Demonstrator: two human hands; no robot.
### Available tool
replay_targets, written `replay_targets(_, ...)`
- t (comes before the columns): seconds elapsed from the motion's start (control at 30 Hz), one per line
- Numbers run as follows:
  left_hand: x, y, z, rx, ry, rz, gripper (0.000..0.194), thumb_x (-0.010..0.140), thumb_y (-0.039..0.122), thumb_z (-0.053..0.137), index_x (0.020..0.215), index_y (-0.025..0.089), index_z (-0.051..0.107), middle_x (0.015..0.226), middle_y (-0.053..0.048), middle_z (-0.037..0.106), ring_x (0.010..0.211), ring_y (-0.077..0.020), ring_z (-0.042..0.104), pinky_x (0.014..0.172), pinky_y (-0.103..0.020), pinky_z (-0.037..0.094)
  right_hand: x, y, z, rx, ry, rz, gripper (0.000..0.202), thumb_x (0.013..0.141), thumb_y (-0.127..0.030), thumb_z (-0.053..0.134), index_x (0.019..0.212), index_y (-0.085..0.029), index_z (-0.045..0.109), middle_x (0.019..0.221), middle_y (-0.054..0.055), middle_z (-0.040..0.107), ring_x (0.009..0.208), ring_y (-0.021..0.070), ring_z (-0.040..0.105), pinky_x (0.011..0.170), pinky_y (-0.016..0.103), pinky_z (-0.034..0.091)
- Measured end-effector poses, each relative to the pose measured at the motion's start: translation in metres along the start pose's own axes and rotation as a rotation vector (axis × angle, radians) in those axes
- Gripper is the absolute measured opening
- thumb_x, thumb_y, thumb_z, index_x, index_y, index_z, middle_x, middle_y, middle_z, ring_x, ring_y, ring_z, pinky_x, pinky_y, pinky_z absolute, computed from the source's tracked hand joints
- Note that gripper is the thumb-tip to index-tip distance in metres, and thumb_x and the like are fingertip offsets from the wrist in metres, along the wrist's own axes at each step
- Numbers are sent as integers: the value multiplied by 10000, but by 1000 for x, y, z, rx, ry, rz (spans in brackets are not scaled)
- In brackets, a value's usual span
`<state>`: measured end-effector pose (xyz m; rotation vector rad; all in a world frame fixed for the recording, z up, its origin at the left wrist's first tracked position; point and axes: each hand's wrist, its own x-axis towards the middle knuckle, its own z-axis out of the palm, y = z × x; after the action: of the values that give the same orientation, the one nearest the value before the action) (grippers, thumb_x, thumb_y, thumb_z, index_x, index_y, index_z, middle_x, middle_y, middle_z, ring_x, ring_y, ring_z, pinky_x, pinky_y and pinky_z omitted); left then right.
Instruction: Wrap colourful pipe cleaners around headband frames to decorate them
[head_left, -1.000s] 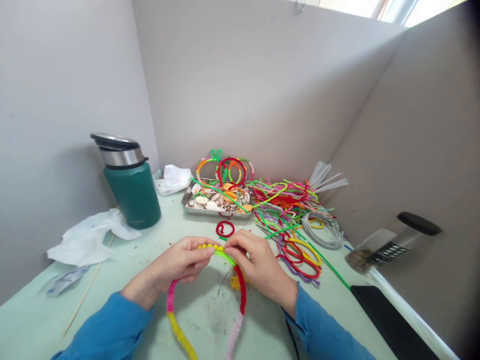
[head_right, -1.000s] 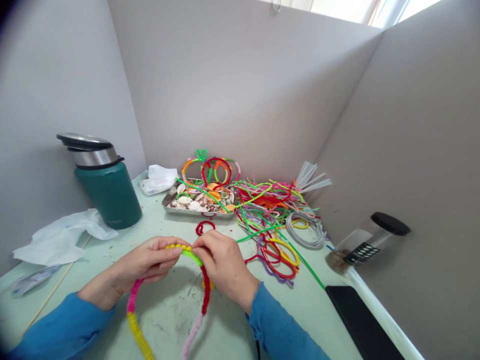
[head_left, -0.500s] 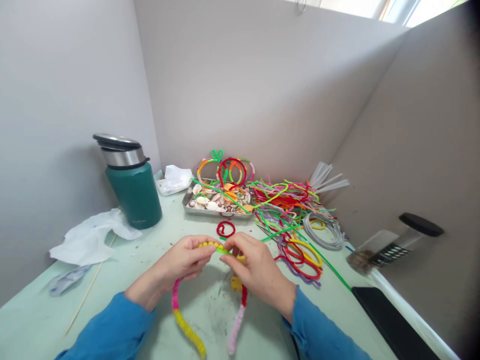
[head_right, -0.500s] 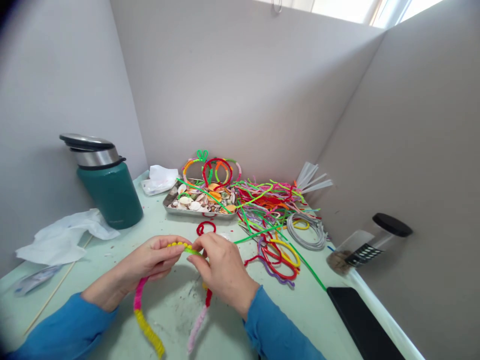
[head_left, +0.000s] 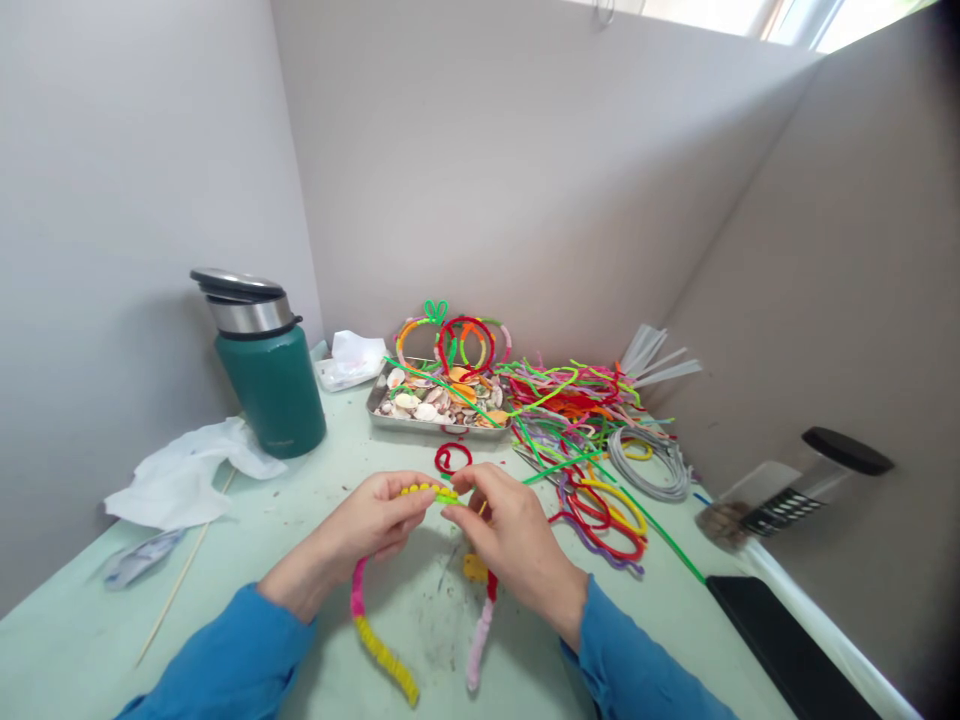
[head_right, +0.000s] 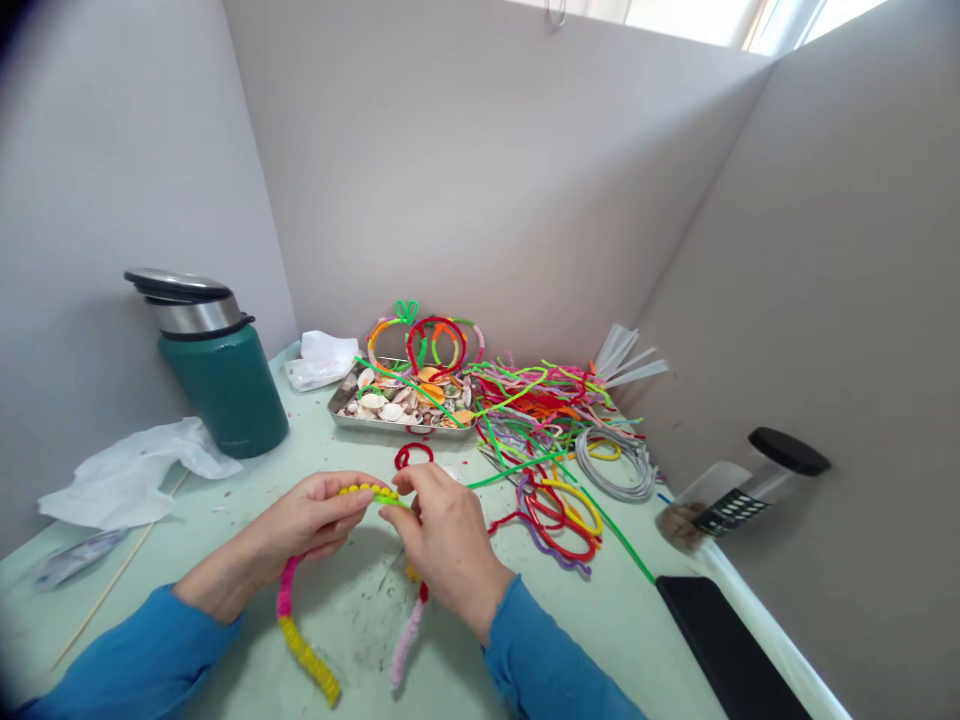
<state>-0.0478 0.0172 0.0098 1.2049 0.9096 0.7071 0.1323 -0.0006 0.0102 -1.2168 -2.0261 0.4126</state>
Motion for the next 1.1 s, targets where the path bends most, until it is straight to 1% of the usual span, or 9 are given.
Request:
replay_targets(0.2, -1, -2, -1, -14, -24, 42, 302, 800, 392, 575, 999, 166, 541, 446, 135, 270, 324, -20, 149, 301, -142, 192, 1, 2, 2, -8, 12, -10, 176, 775, -199, 648, 929, -202, 563, 887, 20, 611, 721, 153, 563, 615, 249, 413)
replay_targets(0.37, -2, -1, -1, 37, 45, 87, 300, 783, 332, 605, 1024, 191, 493, 618, 83, 499, 319, 0, 310, 316, -138, 259, 0, 1, 0, 10, 31, -34, 132, 792, -172, 613, 913, -199, 569, 886, 26, 596, 791, 165, 561, 640, 253, 413)
replay_targets(0.43, -2, -1, -2, 40, 60, 107, 308, 774, 323, 617, 1022, 192, 489, 671, 61, 553, 321, -6, 352, 325, -147, 304, 0, 0, -1, 14, 47, -55, 88, 814, -156, 577, 892, -197, 574, 877, 27, 586, 800, 163, 556, 660, 256, 410)
replay_targets(0.57, -2, 1, -4, -11, 74, 117, 310, 808, 398, 563, 1018, 179, 499, 538, 59, 530, 361, -66, 435, 366, -185, 394, 4, 1, -6, 28, 106, -53, 83, 834, -136, 536, 868, -191, 589, 855, 26, 564, 791, 153, 545, 678, 253, 407)
replay_targets(0.67, -1, 3, -6, -71, 116, 97, 367, 826, 460, 512, 1048, 168, 505, 551, 23, 566, 425, -109, 506, 405, -223, 442, 6, 2, -10, 55, 162, -5, 86, 828, -130, 535, 852, -186, 596, 843, 25, 559, 768, 145, 546, 642, 236, 411)
replay_targets(0.8, 0, 5, -7, -66, 199, 109, 408, 821, 479, 509, 1055, 147, 539, 554, 7, 576, 426, -121, 517, 428, -256, 465, 9, 2, -12, 71, 219, 48, 82, 822, -135, 536, 824, -180, 604, 825, 25, 563, 749, 145, 550, 595, 226, 409)
replay_targets(0.87, -1, 6, -5, -71, 250, 137, 404, 812, 477, 524, 1049, 151, 554, 614, -10, 598, 473, -127, 537, 436, -261, 480, 9, 2, -12, 73, 232, 50, 79, 821, -137, 537, 818, -178, 604, 822, 24, 566, 748, 144, 551, 606, 229, 411)
replay_targets(1.0, -2, 11, -2, -125, 313, 182, 409, 792, 491, 544, 1046, 171, 567, 903, -72, 631, 577, -130, 567, 446, -270, 503, 8, 2, -11, 61, 253, 49, 77, 823, -147, 534, 805, -182, 600, 800, 20, 569, 738, 147, 546, 631, 242, 412)
replay_targets(1.1, -2, 11, -2, -116, 329, 160, 419, 776, 488, 566, 1016, 146, 597, 864, -73, 634, 545, -114, 549, 450, -265, 500, 8, 2, -10, 63, 261, 46, 84, 823, -150, 526, 794, -187, 597, 786, 19, 572, 729, 151, 545, 631, 248, 417)
